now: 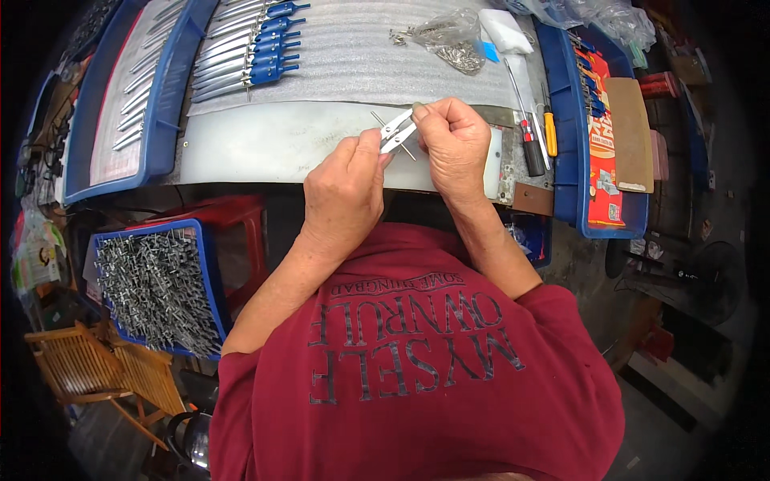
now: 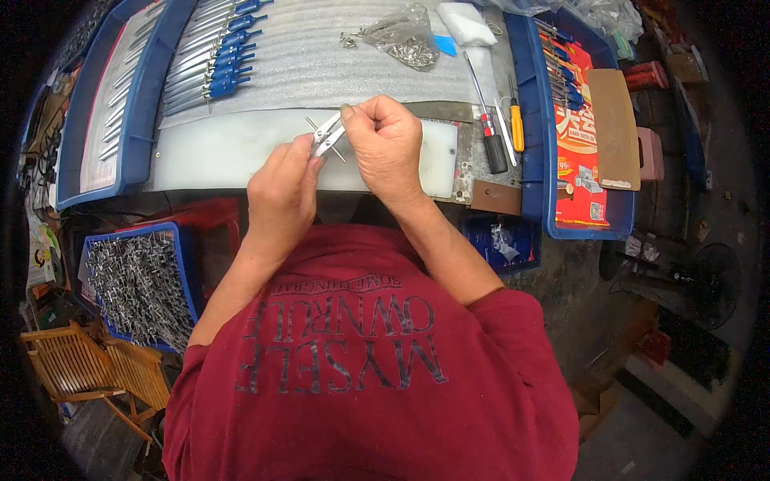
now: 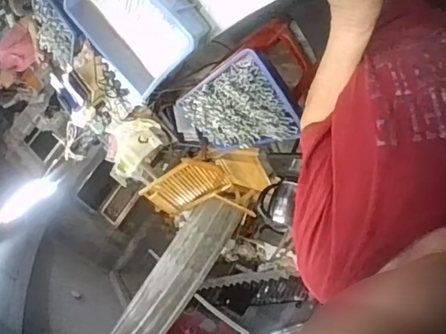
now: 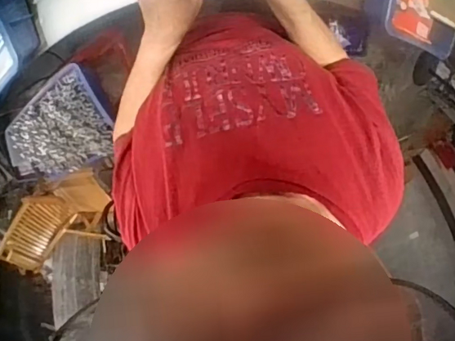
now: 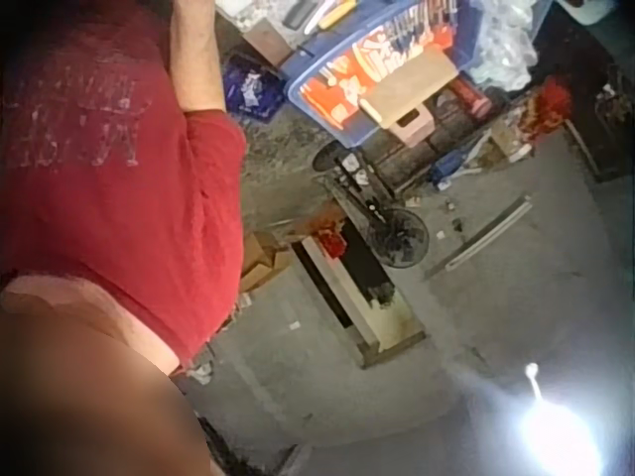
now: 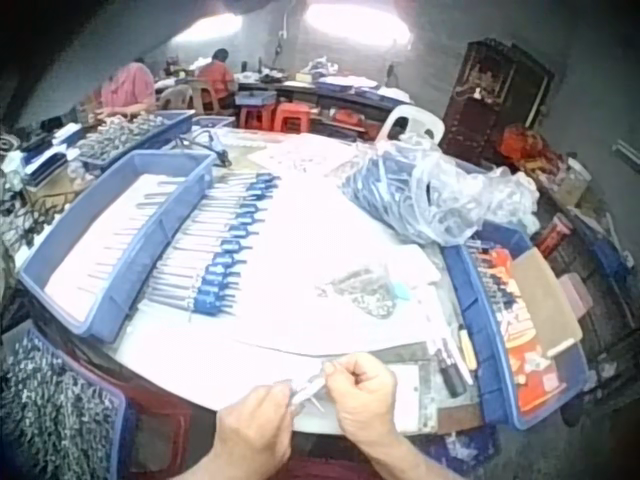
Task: Assembling small hand tools by inserting metal bits into handles and sliding on plastic sleeves.
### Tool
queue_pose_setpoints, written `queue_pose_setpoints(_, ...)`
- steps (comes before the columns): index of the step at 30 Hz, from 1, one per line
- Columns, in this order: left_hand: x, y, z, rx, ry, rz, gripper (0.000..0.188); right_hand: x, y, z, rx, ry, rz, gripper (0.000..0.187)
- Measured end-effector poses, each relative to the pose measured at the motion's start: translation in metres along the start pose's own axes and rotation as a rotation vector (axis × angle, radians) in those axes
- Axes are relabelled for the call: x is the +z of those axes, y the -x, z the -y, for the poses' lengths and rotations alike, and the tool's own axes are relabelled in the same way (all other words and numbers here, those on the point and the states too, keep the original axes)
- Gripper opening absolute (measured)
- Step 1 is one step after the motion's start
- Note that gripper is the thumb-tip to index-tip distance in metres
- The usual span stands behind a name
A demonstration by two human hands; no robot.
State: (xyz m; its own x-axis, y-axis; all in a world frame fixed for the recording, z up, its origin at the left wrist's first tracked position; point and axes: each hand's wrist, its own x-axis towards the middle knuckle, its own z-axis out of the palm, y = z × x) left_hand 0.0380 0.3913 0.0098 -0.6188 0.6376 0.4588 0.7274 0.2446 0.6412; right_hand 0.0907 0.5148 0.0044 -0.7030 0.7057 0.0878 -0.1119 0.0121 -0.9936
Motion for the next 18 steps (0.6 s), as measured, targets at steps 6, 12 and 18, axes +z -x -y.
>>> queue_pose_setpoints(6, -0.012, 0.004, 0.019, -0.334, 0.725, 0.205, 0.021, -0.011, -0.006, 0.019, 0.005, 0.052, 0.303, 0.017)
queue_pose_setpoints(12, -0.022, -0.001, 0.014, -0.823, 1.568, 0.469, 0.027, -0.015, -0.009, 0.019, 0.106, -0.045, 0.381, 0.023)
queue_pose_setpoints(18, -0.016, 0.005, 0.021, -0.817, 1.85, 0.513, 0.03, -0.016, -0.009, 0.021, 0.168, -0.122, 0.393, 0.024)
